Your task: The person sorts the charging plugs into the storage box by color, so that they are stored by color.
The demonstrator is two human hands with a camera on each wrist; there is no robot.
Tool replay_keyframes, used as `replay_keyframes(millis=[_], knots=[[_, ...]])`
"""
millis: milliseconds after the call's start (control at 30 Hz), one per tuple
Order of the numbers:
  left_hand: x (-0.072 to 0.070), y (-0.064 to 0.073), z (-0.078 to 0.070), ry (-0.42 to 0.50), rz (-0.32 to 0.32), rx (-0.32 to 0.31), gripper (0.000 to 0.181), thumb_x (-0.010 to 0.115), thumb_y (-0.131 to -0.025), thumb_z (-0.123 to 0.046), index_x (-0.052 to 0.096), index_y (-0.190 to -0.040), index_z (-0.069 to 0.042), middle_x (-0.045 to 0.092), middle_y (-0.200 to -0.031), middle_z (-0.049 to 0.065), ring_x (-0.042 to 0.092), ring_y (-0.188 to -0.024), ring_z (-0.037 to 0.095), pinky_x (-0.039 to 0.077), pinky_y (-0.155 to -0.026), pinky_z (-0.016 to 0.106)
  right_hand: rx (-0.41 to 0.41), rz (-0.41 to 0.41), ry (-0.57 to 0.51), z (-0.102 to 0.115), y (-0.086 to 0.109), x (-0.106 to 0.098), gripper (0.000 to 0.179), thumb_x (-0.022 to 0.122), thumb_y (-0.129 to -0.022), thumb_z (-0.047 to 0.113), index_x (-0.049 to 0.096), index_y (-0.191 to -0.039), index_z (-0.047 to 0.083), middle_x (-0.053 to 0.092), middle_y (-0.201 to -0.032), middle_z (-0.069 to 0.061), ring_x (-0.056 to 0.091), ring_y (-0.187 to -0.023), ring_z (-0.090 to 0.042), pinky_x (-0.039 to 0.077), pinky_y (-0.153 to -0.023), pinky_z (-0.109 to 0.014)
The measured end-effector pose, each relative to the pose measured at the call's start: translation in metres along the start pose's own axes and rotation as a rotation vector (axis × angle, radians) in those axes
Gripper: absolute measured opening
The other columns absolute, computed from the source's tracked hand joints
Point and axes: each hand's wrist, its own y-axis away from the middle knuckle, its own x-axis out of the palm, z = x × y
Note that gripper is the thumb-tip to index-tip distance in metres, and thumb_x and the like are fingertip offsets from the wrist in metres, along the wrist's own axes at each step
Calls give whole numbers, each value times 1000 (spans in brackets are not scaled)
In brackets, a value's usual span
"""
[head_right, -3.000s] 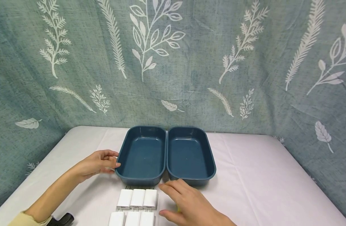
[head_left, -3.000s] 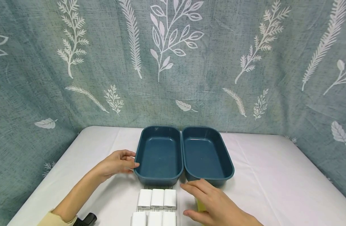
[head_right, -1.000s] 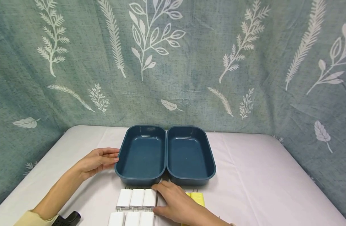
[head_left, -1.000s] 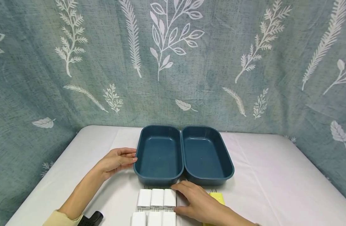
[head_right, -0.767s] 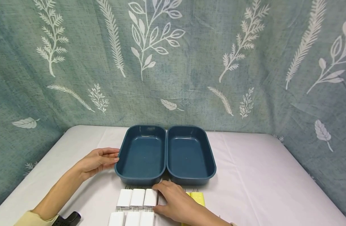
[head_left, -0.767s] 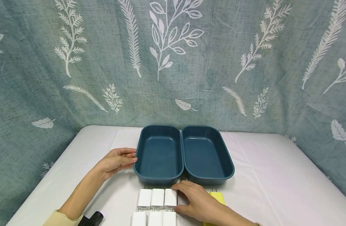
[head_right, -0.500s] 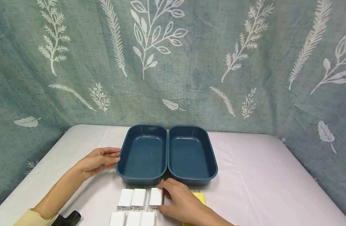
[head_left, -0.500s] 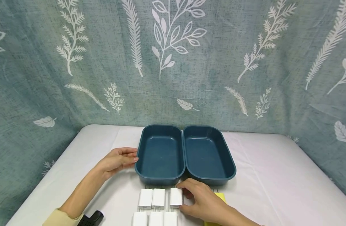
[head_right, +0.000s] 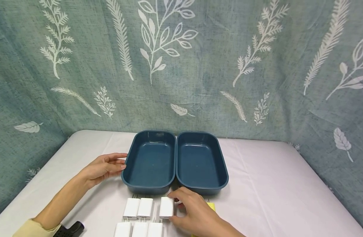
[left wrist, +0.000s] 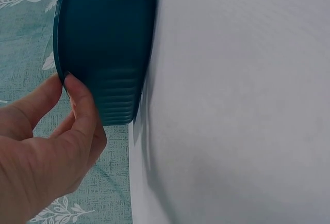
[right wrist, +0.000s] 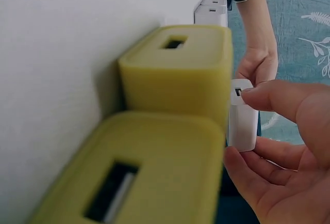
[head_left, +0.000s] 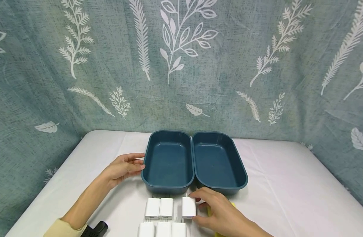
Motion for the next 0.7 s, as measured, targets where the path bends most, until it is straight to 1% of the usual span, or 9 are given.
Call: replay_keyframes(millis=[200, 233, 367, 433, 633, 700], knots=[[0, 1, 0, 3, -8, -1, 58, 61, -94, 3, 36, -145, 13, 63, -110, 13, 66, -93, 15, 55, -86, 28, 10, 2, -43, 4, 2, -4, 44, 77, -86, 12, 60, -127, 14, 60, -117, 5, 59, -100, -9, 57, -82, -28], [0, 1, 0, 3, -9, -1, 58, 61, -94, 3, 36, -145, 13, 63, -110, 13, 66, -93, 15, 55, -86, 28, 1, -1, -59, 4, 2, -4, 45, 77, -86, 11, 60, -127, 14, 60, -117, 4, 59, -100, -9, 57, -83, -29], [0, 2, 0, 8, -14, 1, 58, 62, -94, 3, 36, -145, 13, 63, -109, 13, 65, -94, 16, 55, -86, 28, -79, -23, -107, 7, 1, -6, 47, 78, -84, 4, 60, -127, 12, 60, -120, 0, 60, -102, -13, 58, -82, -32], [0, 2, 0, 10, -15, 2, 58, 62, -94, 2, 37, -145, 13, 62, -110, 13, 65, -94, 16, 55, -85, 28, -94, -36, -125, 9, 0, -8, 48, 78, -83, 2, 60, -127, 12, 60, -122, -1, 61, -103, -14, 58, -82, -33], [0, 1, 1, 11, -12, -1, 58, 62, -94, 3, 37, -145, 13, 62, -112, 15, 65, -93, 15, 55, -85, 28, -29, -68, -216, 11, -4, -12, 50, 80, -82, 4, 62, -128, 12, 60, -125, -1, 61, -109, -17, 57, -83, -33], [0, 1, 1, 14, -12, 0, 58, 61, -94, 3, 36, -145, 14, 63, -112, 15, 65, -92, 15, 55, -85, 28, -34, -88, -246, 11, -6, -14, 49, 80, -82, 4, 62, -127, 9, 60, -124, -4, 62, -110, -19, 57, -82, -35]])
